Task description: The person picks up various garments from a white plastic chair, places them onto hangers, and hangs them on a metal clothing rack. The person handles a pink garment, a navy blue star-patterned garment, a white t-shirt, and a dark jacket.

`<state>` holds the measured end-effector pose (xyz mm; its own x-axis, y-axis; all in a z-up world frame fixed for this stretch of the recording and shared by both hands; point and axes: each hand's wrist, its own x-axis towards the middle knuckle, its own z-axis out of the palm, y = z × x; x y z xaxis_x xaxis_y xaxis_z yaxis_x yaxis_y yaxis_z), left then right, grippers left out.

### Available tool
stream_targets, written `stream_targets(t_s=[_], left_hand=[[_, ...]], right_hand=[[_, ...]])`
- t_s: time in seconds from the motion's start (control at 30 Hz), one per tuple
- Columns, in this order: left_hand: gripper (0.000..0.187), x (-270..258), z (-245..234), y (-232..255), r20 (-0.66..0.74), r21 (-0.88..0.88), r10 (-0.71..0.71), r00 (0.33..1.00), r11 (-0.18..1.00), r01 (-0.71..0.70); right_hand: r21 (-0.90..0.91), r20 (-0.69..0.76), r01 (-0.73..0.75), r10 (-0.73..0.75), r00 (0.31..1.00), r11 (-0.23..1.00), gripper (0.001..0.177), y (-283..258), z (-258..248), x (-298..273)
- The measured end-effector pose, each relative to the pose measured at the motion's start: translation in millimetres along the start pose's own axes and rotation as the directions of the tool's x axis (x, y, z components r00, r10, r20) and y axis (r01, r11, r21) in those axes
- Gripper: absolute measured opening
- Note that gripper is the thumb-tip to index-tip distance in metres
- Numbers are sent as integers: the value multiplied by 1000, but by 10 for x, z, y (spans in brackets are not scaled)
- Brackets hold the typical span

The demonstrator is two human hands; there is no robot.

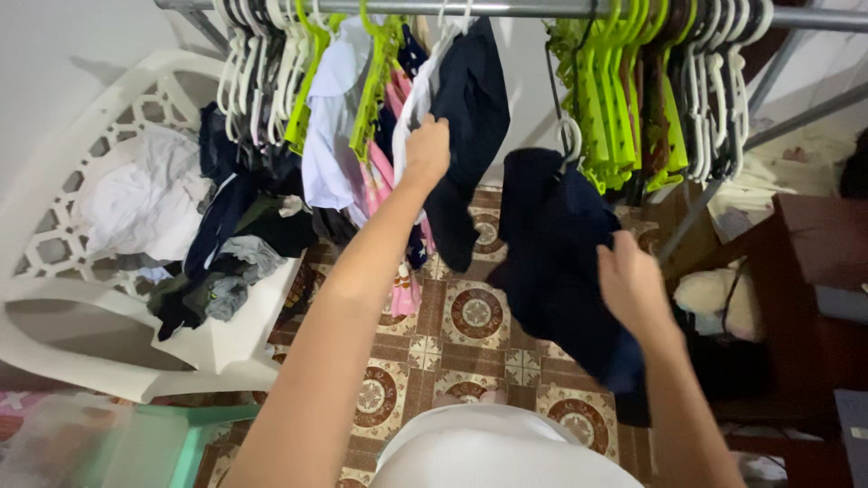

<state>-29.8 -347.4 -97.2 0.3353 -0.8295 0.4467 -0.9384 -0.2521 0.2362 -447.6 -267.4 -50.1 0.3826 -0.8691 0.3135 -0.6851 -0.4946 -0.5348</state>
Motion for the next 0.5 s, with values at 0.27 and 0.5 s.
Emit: stream_targets(t_s=[0.27,0.5], left_hand=[[30,-44,-52,297,37,-26,-31,999,999,32],[24,-93,-55,423,22,-23,-53,998,998,54]], right_hand=[[160,-82,-106,120,989,981,27,-512,768,666],[190,-161,-67,99,982,980,23,-770,940,1495]])
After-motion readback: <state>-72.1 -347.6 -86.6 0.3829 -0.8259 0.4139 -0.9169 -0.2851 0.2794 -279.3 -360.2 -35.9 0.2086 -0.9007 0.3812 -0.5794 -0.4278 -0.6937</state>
